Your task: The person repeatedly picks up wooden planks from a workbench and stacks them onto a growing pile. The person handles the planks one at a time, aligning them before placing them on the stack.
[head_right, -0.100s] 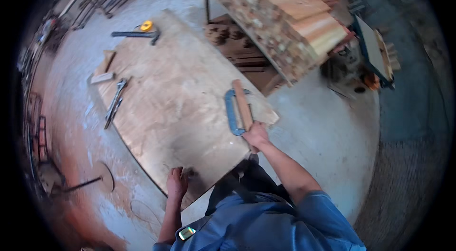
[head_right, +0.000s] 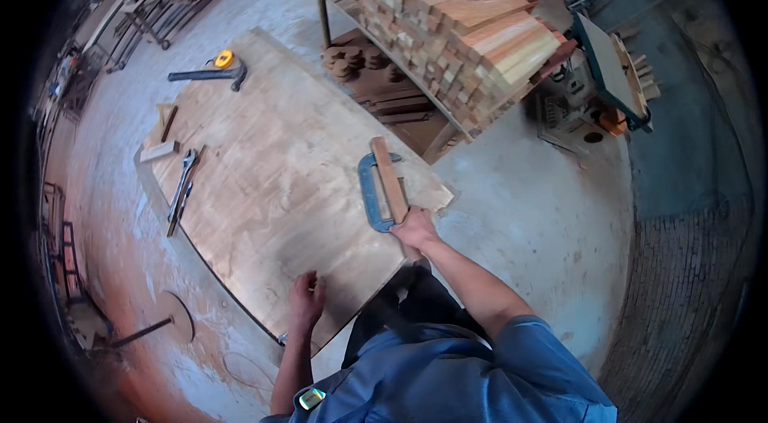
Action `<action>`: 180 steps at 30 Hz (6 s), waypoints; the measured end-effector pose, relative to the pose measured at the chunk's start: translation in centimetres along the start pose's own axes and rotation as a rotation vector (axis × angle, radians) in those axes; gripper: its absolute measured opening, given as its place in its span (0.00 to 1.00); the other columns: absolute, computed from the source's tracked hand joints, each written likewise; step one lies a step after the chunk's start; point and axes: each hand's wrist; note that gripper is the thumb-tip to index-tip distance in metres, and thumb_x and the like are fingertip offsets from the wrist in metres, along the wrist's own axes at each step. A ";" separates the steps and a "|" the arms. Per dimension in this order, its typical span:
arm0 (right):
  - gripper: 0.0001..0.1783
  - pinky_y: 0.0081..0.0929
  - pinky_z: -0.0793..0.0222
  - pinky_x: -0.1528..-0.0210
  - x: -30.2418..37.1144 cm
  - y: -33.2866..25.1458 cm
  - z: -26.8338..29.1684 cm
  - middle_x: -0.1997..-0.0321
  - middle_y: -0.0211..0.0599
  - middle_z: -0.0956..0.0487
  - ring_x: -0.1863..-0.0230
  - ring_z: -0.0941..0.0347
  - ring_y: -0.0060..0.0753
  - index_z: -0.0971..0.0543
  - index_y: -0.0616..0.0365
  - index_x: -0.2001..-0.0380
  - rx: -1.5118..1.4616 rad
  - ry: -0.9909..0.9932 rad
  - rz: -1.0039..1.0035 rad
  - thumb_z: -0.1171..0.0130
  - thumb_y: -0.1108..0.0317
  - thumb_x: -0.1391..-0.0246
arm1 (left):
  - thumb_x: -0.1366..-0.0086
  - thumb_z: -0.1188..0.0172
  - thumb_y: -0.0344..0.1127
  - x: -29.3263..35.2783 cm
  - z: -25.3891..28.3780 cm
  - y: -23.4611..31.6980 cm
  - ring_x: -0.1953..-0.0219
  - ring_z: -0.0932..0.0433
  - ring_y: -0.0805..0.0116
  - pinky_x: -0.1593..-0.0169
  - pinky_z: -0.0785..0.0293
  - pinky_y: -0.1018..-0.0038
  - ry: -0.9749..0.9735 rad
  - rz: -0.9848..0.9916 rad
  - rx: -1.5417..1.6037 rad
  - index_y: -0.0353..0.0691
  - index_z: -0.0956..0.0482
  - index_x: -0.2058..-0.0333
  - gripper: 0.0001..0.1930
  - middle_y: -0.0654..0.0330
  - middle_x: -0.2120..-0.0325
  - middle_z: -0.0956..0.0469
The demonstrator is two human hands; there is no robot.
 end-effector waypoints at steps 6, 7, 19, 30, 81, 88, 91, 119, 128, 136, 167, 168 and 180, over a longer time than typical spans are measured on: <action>0.39 0.42 0.24 0.47 -1.1 -3.4 -2.0 0.53 0.62 0.20 0.51 0.21 0.56 0.24 0.74 0.53 -0.235 -0.097 0.073 0.26 0.50 0.58 | 0.32 0.38 0.38 -8.9 -5.9 2.2 0.58 0.19 0.61 0.56 0.22 0.67 -0.100 0.039 0.461 0.32 0.26 0.46 0.21 0.52 0.59 0.20; 0.39 0.42 0.24 0.49 -1.2 -2.8 -2.1 0.54 0.62 0.20 0.52 0.21 0.55 0.25 0.74 0.53 -0.356 -0.159 0.091 0.26 0.51 0.58 | 0.31 0.40 0.38 -9.4 -6.9 5.0 0.63 0.21 0.65 0.61 0.22 0.69 -0.046 0.207 0.579 0.31 0.28 0.46 0.20 0.58 0.61 0.21; 0.21 0.48 0.21 0.60 -0.7 -1.7 0.5 0.68 0.68 0.19 0.60 0.18 0.62 0.20 0.78 0.70 -0.385 -0.210 0.202 0.35 0.63 0.54 | 0.32 0.38 0.48 -12.2 -10.8 11.4 0.74 0.20 0.66 0.70 0.23 0.70 -0.230 0.525 0.754 0.36 0.22 0.56 0.19 0.59 0.72 0.19; 0.33 0.43 0.23 0.60 -1.2 0.3 1.8 0.71 0.55 0.17 0.64 0.18 0.53 0.22 0.69 0.64 -0.447 -0.601 0.548 0.32 0.45 0.56 | 0.41 0.32 0.28 -11.7 -10.6 14.3 0.62 0.24 0.67 0.61 0.24 0.69 0.166 0.599 0.445 0.34 0.34 0.47 0.26 0.57 0.61 0.23; 0.18 0.31 0.25 0.77 -13.8 45.8 18.9 0.65 0.36 0.24 0.76 0.26 0.30 0.24 0.62 0.52 -0.868 -0.229 -0.517 0.43 0.58 0.35 | 0.53 0.25 0.49 -9.8 -15.0 13.9 0.34 0.41 0.36 0.33 0.39 0.52 0.308 0.303 -0.572 0.30 0.42 0.35 0.52 0.36 0.35 0.42; 0.18 0.32 0.25 0.77 -14.9 47.0 17.6 0.65 0.37 0.25 0.76 0.26 0.31 0.25 0.62 0.52 -0.884 -0.276 -0.526 0.44 0.57 0.34 | 0.54 0.26 0.49 -10.0 -15.5 13.7 0.36 0.39 0.38 0.33 0.39 0.52 0.353 0.260 -0.605 0.30 0.38 0.38 0.49 0.38 0.38 0.38; 0.20 0.33 0.23 0.76 -15.2 46.2 17.1 0.63 0.41 0.24 0.75 0.25 0.34 0.27 0.63 0.48 -0.913 -0.312 -0.490 0.45 0.58 0.34 | 0.55 0.26 0.48 -10.0 -15.5 13.7 0.37 0.39 0.38 0.33 0.38 0.53 0.358 0.246 -0.614 0.30 0.37 0.38 0.49 0.39 0.39 0.37; 0.27 0.37 0.21 0.65 -4.6 35.0 15.3 0.55 0.46 0.22 0.65 0.22 0.40 0.28 0.65 0.42 -0.784 -0.187 -0.445 0.43 0.55 0.35 | 0.56 0.27 0.47 -9.4 -13.5 13.8 0.36 0.38 0.37 0.34 0.38 0.50 0.257 0.107 -0.599 0.32 0.33 0.40 0.46 0.37 0.38 0.37; 0.28 0.36 0.20 0.67 -7.9 36.3 16.5 0.56 0.45 0.22 0.65 0.22 0.39 0.29 0.66 0.41 -0.735 -0.248 -0.409 0.43 0.57 0.36 | 0.56 0.25 0.46 -9.4 -13.7 13.5 0.36 0.39 0.35 0.33 0.38 0.52 0.294 0.104 -0.598 0.32 0.34 0.41 0.45 0.37 0.37 0.38; 0.31 0.29 0.23 0.70 -13.7 34.4 23.1 0.58 0.41 0.22 0.68 0.24 0.31 0.33 0.70 0.38 -0.666 -0.160 -0.199 0.41 0.60 0.37 | 0.56 0.24 0.42 -8.9 -14.6 14.5 0.33 0.42 0.36 0.31 0.43 0.53 0.324 0.189 -0.607 0.31 0.41 0.36 0.50 0.35 0.36 0.40; 0.22 0.44 0.36 0.38 -22.1 9.1 42.6 0.50 0.50 0.24 0.44 0.31 0.54 0.23 0.65 0.56 -0.119 0.603 1.081 0.32 0.59 0.48 | 0.44 0.30 0.34 -26.7 -14.3 46.3 0.36 0.34 0.42 0.34 0.35 0.57 0.501 -0.546 -0.430 0.30 0.36 0.37 0.38 0.39 0.38 0.34; 0.22 0.44 0.36 0.38 -22.8 7.9 42.7 0.50 0.50 0.24 0.43 0.31 0.53 0.23 0.65 0.57 -0.109 0.567 1.078 0.33 0.58 0.48 | 0.43 0.30 0.35 -27.9 -14.0 47.4 0.36 0.34 0.43 0.34 0.35 0.57 0.505 -0.547 -0.450 0.31 0.35 0.37 0.37 0.40 0.38 0.34; 0.21 0.43 0.37 0.40 -23.8 6.4 41.5 0.51 0.44 0.26 0.44 0.32 0.49 0.21 0.60 0.58 -0.033 0.572 1.003 0.34 0.56 0.48 | 0.42 0.32 0.43 -34.0 -15.7 51.2 0.50 0.25 0.45 0.47 0.26 0.56 0.506 -0.321 -0.558 0.34 0.31 0.39 0.35 0.43 0.54 0.24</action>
Point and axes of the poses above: each hand's wrist, its own x-axis away from the middle knuckle, its own z-axis out of the back of the hand, y = z × x
